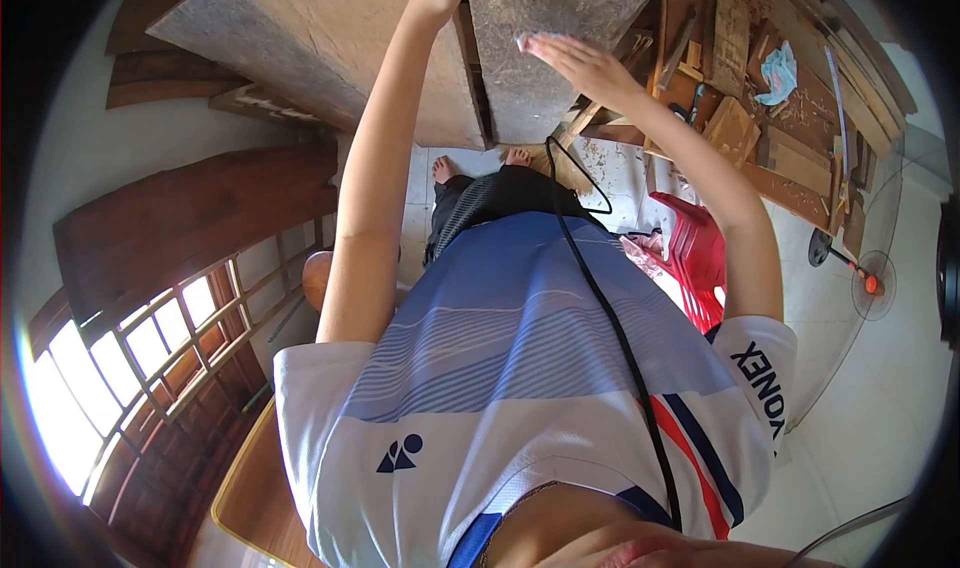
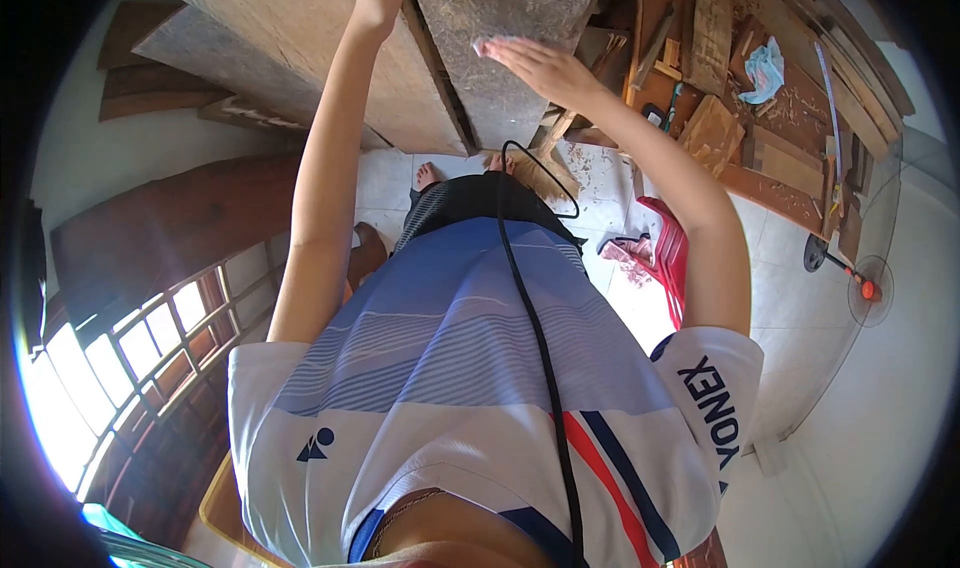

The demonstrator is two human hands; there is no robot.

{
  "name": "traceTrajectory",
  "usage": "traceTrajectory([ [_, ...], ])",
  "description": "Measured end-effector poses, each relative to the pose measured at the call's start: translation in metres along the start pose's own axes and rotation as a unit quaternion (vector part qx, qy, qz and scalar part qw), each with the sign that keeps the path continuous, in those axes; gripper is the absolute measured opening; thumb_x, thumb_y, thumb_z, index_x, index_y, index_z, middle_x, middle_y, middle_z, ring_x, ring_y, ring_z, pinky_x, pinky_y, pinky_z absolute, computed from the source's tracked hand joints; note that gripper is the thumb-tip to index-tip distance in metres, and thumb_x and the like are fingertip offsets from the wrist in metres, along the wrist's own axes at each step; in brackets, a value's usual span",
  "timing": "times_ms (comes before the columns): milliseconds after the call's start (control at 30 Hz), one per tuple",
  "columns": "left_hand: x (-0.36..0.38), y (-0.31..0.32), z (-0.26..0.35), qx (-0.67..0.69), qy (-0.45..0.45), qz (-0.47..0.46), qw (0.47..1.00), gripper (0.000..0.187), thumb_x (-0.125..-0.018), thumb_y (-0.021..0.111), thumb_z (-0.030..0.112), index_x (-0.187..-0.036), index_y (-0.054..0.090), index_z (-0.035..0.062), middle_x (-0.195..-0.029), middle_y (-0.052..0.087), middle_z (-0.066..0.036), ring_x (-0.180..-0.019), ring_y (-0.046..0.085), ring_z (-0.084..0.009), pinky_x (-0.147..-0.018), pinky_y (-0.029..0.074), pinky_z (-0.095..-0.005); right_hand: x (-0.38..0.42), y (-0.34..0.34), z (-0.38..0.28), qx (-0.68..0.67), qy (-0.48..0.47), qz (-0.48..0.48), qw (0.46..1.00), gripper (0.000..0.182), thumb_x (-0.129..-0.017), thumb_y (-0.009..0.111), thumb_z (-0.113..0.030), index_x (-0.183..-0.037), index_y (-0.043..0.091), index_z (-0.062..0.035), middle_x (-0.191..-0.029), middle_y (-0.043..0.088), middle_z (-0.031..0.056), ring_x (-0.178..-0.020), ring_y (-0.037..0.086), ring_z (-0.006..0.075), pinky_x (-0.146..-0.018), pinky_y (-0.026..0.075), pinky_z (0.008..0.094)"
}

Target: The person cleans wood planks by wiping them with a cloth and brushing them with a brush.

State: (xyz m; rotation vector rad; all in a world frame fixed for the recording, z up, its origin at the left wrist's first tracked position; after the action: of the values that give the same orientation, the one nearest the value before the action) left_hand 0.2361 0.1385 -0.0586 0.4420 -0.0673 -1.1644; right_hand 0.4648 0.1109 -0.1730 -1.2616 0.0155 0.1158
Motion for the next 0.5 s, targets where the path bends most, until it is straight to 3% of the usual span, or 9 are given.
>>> traceTrajectory([
  [33, 0.001, 0.001, 0.000, 0.004, -0.005, 0.005, 1.000, 0.052, -0.113, 0.040, 0.041, -0.145, 0.051, 0.0011, -0.145, 0.056, -0.006, -0.138, 0.046, -0.0168, -0.118, 0.031, -0.0329, -0.010, -0.017, 0.009, 0.011, 0.017, 0.002, 1.000, 0.069, -0.097, 0.051, -0.006, -0.162, 0.027, -0.0045, -0.169, 0.029, 0.0076, -0.155, 0.029, 0.0191, -0.130, 0.022, 0.0348],
  [167, 0.002, 0.015, 0.011, 0.001, 0.004, -0.016, 1.000, 0.053, -0.113, 0.040, 0.043, -0.141, 0.055, 0.0013, -0.139, 0.060, -0.006, -0.132, 0.051, -0.0171, -0.113, 0.037, -0.0333, -0.042, -0.132, 0.040, -0.146, 0.033, 0.221, 0.964, 0.068, -0.095, 0.051, 0.005, -0.160, 0.031, -0.0040, -0.169, 0.027, 0.0062, -0.156, 0.025, 0.0204, -0.131, 0.020, 0.0365],
  [200, 0.004, 0.016, 0.012, 0.003, 0.008, -0.027, 1.000, 0.053, -0.112, 0.040, 0.044, -0.140, 0.056, 0.0012, -0.138, 0.061, -0.006, -0.130, 0.053, -0.0172, -0.112, 0.039, -0.0334, -0.053, -0.142, 0.047, -0.142, 0.062, 0.218, 0.964, 0.067, -0.094, 0.053, 0.003, -0.158, 0.035, -0.0038, -0.166, 0.033, 0.0087, -0.154, 0.029, 0.0233, -0.129, 0.025, 0.0378],
  [233, 0.004, 0.000, -0.005, -0.062, -0.075, -0.006, 0.995, 0.055, -0.112, 0.040, 0.046, -0.136, 0.058, 0.0006, -0.134, 0.062, -0.007, -0.126, 0.055, -0.0168, -0.109, 0.042, -0.0333, -0.064, -0.151, 0.050, -0.139, 0.091, 0.213, 0.963, 0.066, -0.093, 0.055, 0.001, -0.157, 0.039, -0.0036, -0.163, 0.038, 0.0112, -0.152, 0.034, 0.0262, -0.126, 0.029, 0.0390],
  [267, 0.005, -0.003, -0.007, -0.060, -0.054, -0.007, 0.997, 0.055, -0.112, 0.040, 0.047, -0.136, 0.058, 0.0002, -0.134, 0.062, -0.007, -0.125, 0.055, -0.0168, -0.108, 0.042, -0.0333, -0.069, -0.153, 0.053, -0.136, 0.120, 0.208, 0.961, 0.065, -0.092, 0.057, -0.001, -0.155, 0.042, -0.0034, -0.160, 0.044, 0.0138, -0.150, 0.038, 0.0291, -0.124, 0.034, 0.0403],
  [300, 0.003, 0.001, -0.002, -0.060, -0.032, -0.009, 0.998, 0.056, -0.112, 0.040, 0.047, -0.136, 0.058, -0.0002, -0.133, 0.062, -0.007, -0.125, 0.055, -0.0168, -0.108, 0.043, -0.0333, -0.070, -0.123, 0.041, -0.047, 0.114, 0.178, 0.976, 0.063, -0.098, 0.051, -0.010, -0.158, 0.036, -0.0032, -0.166, 0.036, 0.0074, -0.153, 0.034, 0.0188, -0.129, 0.025, 0.0353],
  [400, 0.007, 0.008, 0.017, -0.097, 0.015, 0.034, 0.995, 0.059, -0.112, 0.041, 0.047, -0.138, 0.055, -0.0036, -0.134, 0.061, -0.008, -0.127, 0.052, -0.0174, -0.110, 0.039, -0.0323, -0.091, -0.055, -0.013, 0.131, 0.022, 0.089, 0.987, 0.061, -0.098, 0.052, -0.013, -0.157, 0.039, -0.0027, -0.164, 0.039, 0.0062, -0.152, 0.036, 0.0168, -0.128, 0.028, 0.0332],
  [467, 0.006, 0.004, 0.019, -0.130, 0.041, 0.053, 0.989, 0.061, -0.111, 0.042, 0.047, -0.141, 0.053, -0.0053, -0.138, 0.059, -0.009, -0.130, 0.050, -0.0183, -0.113, 0.037, -0.0321, -0.085, -0.023, -0.035, 0.026, -0.011, 0.094, 0.995, 0.058, -0.099, 0.052, -0.011, -0.155, 0.041, -0.0022, -0.164, 0.039, 0.0052, -0.151, 0.038, 0.0159, -0.126, 0.029, 0.0308],
  [500, 0.005, 0.007, 0.016, -0.124, 0.013, 0.006, 0.992, 0.066, -0.111, 0.043, 0.048, -0.147, 0.048, -0.0070, -0.146, 0.055, -0.013, -0.138, 0.046, -0.0209, -0.118, 0.032, -0.0326, -0.082, -0.018, -0.039, -0.009, -0.025, 0.093, 0.995, 0.058, -0.099, 0.052, -0.010, -0.156, 0.040, -0.0024, -0.164, 0.039, 0.0050, -0.151, 0.038, 0.0160, -0.126, 0.030, 0.0307],
])
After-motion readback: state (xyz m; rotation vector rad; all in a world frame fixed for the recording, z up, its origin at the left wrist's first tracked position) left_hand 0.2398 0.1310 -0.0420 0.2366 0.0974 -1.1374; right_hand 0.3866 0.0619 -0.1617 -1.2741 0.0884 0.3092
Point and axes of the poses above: each hand's wrist, its own x-axis away from the middle knuckle, its own y-axis out of the palm, z = x × y, the point moved 10 cm from there along -x, towards the middle knuckle
